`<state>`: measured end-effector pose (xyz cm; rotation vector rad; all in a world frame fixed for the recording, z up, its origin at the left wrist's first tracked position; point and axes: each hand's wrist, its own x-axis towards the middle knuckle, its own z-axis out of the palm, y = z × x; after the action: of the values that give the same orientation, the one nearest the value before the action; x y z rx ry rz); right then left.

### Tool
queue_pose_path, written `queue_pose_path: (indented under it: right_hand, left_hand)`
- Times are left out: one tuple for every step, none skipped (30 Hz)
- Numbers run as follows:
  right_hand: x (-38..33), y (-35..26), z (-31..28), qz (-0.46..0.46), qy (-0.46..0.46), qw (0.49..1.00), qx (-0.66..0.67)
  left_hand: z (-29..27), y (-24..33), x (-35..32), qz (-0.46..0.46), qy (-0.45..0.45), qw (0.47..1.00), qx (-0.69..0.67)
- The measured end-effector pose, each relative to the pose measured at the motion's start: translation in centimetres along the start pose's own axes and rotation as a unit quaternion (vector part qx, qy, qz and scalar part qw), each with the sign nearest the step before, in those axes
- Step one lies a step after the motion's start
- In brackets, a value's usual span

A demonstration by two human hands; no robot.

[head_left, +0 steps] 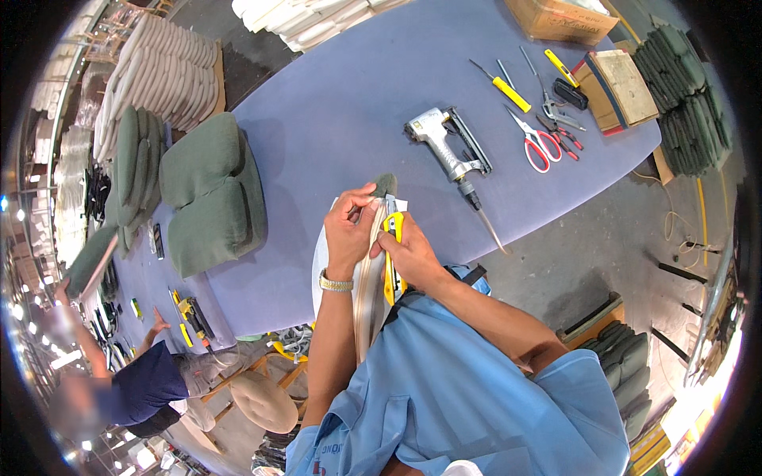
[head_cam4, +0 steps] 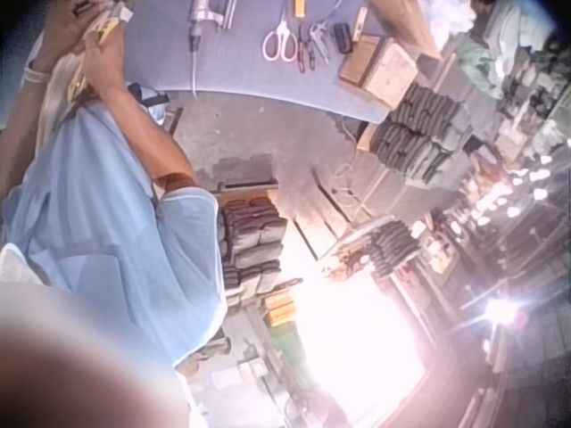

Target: The person assembles green fabric cushions by wrapping foam inserts with fabric, trimming excess material with a utility knife, and securing edges with a staple gun. Completed cushions are stacked on the table.

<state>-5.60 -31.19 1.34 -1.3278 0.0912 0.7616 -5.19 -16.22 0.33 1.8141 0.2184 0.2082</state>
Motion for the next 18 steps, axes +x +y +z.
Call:
queue_pose_path:
  right_hand:
    - [0.2,0.1,0.0,0.005,0.0,1.0,-0.003]
    - [0.2,0.2,-0.1,0.01,-0.001,1.0,-0.007]
    - [0.2,0.0,-0.1,0.019,-0.003,1.0,0.002]
    - [0.0,-0.2,0.0,0.028,-0.006,1.0,0.011]
    - [-0.1,-0.4,0.0,0.037,-0.008,0.999,0.019]
    - [0.0,-0.3,-0.1,0.032,-0.01,0.999,0.015]
    - [0.1,-0.1,-0.2,0.027,-0.012,1.0,0.011]
    - [0.1,0.0,-0.3,0.021,-0.014,1.0,0.006]
    - [0.2,0.0,-0.4,0.016,-0.016,1.0,-0.005]
    - [0.3,-0.2,-0.5,0.011,-0.018,1.0,-0.016]
    - [0.3,-0.2,-0.6,0.006,-0.02,0.999,-0.027]
    - [0.4,0.0,-0.7,0.006,-0.024,0.999,-0.032]
    - [0.7,0.5,-0.8,0.007,-0.028,0.999,-0.036]
    - [0.8,0.7,-0.9,0.007,-0.031,0.999,-0.04]
    - [0.8,0.5,-0.9,0.009,-0.035,0.998,-0.043]
    - [0.7,0.2,-0.9,0.012,-0.04,0.998,-0.045]
    - [0.7,0.1,-0.9,0.014,-0.045,0.998,-0.047]
    - [0.7,0.1,-0.9,0.0,-0.042,0.997,-0.058]
  left_hand:
    - [0.1,0.1,0.0,0.003,0.001,1.0,0.004]
    - [0.2,0.2,0.0,0.007,0.002,1.0,0.009]
    - [0.2,0.2,-0.1,0.005,0.004,1.0,0.004]
    - [0.3,0.2,-0.2,0.004,0.005,1.0,-0.001]
    - [0.4,0.2,-0.2,0.003,0.007,1.0,-0.006]
    - [0.4,0.2,-0.3,0.013,0.007,1.0,0.006]
    - [0.4,0.3,-0.3,0.024,0.006,1.0,0.017]
    - [0.4,0.3,-0.3,0.034,0.005,0.999,0.029]
    - [0.4,0.2,-0.3,0.038,0.005,0.999,0.031]
    - [0.4,0.0,-0.3,0.043,0.004,0.999,0.033]
    - [0.4,-0.2,-0.3,0.047,0.003,0.998,0.034]
    - [0.5,-0.2,-0.2,0.041,0.008,0.999,0.017]
    - [0.6,-0.2,-0.2,0.035,0.013,0.999,-0.001]
    - [0.8,-0.3,-0.2,0.03,0.017,0.999,-0.018]
    - [0.8,-0.4,-0.2,0.033,0.021,0.999,-0.02]
    - [0.8,-0.5,-0.2,0.037,0.025,0.999,-0.022]
    - [0.8,-0.6,-0.2,0.04,0.029,0.998,-0.024]
    - [0.7,-0.5,-0.1,0.042,0.03,0.998,-0.02]
